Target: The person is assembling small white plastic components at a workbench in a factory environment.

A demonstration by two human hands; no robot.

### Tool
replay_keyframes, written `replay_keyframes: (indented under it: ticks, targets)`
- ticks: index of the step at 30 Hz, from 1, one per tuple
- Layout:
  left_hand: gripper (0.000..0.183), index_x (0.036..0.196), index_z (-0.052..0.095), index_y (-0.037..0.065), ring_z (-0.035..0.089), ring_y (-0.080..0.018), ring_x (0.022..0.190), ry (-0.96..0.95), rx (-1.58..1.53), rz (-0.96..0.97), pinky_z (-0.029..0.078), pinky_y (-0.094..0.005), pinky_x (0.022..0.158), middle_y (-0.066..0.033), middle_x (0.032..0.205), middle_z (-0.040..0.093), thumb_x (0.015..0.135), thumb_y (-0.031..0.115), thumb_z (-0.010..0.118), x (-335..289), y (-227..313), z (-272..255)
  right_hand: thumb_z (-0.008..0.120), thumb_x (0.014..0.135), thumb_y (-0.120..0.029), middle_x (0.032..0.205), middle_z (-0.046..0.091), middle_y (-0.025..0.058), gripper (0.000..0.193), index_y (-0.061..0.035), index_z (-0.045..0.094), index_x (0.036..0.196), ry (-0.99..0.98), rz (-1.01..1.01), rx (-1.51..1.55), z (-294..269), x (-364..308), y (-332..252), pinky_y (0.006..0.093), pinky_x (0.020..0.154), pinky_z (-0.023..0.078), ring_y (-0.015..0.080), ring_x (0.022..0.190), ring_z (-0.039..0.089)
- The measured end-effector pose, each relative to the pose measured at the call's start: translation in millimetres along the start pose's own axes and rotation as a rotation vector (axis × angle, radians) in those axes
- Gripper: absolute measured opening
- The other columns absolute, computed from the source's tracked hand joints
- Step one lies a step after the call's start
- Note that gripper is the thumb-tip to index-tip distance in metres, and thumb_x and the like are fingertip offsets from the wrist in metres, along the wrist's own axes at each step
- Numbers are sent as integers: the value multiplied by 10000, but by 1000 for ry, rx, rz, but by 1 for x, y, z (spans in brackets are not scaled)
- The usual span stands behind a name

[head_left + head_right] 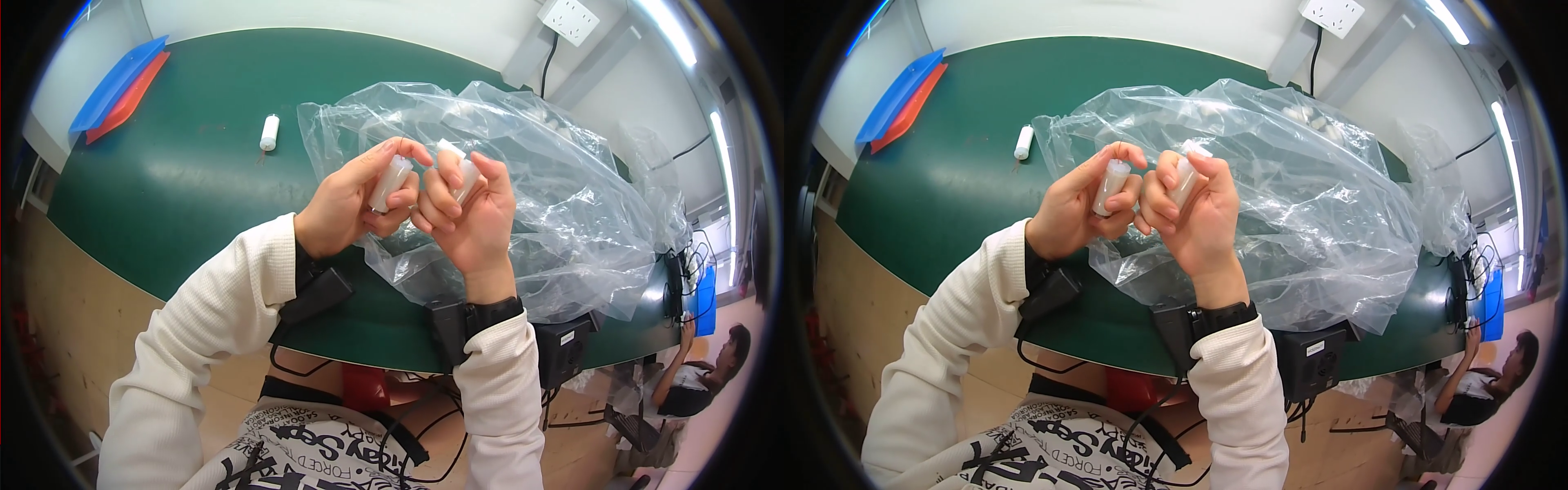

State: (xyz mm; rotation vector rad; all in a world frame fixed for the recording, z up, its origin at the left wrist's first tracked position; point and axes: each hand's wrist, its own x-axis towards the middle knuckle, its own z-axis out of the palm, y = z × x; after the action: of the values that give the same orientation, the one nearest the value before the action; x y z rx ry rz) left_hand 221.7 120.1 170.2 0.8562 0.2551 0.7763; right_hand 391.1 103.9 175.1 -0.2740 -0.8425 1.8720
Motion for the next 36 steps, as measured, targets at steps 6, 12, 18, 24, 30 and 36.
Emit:
replay_keyframes:
  ticks: [6, 12, 18, 24, 30, 36]
  targets:
    - [378, 967, 442, 99, 293, -88, 462, -125, -173, -34, 216, -221, 426, -1, 670, 405, 958, 440, 280, -1, -2, -17, 248, 883, -424, 592, 415, 38, 437, -59, 473, 804, 91, 29, -51, 4, 1, 1, 319, 560, 378, 173, 515, 397]
    - [313, 1018, 430, 102, 340, -93, 466, 109, -9, 50, 259, -220, 455, -6, 680, 427, 942, 397, 358, 1, -5, -11, 392, 912, -325, 678, 465, 38, 297, -40, 473, 918, 271, -36, -276, 18, 8, 10, 284, 574, 381, 133, 597, 450]
    - [377, 1193, 412, 88, 380, -47, 548, 283, 240, 163, 290, -205, 499, -17, 871, 506, 867, 154, 590, 4, -6, -3, 653, 699, -26, 897, 569, 42, 302, -43, 517, 969, 386, -404, -1179, 5, 7, 15, 235, 678, 449, 109, 746, 559]
    - [396, 1172, 434, 98, 393, -24, 568, 354, 303, 290, 314, -190, 513, -24, 982, 543, 831, 70, 634, 5, -2, -3, 562, 788, -35, 1076, 529, 133, 241, 0, 499, 1017, 366, -442, -563, 18, 5, 1, 308, 815, 497, 183, 884, 599]
    - [329, 1075, 550, 93, 463, -20, 673, 356, 427, 352, 367, -181, 527, 6, 935, 555, 778, 96, 692, 2, 1, -8, 521, 858, -62, 937, 602, 151, 184, 20, 488, 1020, 382, -397, -620, 6, 5, -4, 353, 805, 531, 233, 837, 639]
    - [252, 1008, 594, 52, 518, -36, 751, 332, 757, 556, 429, -185, 636, -2, 916, 588, 769, 42, 672, 5, 2, -8, 556, 874, -111, 881, 627, 146, 161, 15, 545, 974, 387, -321, -542, -1, 0, -13, 325, 702, 558, 202, 753, 655]
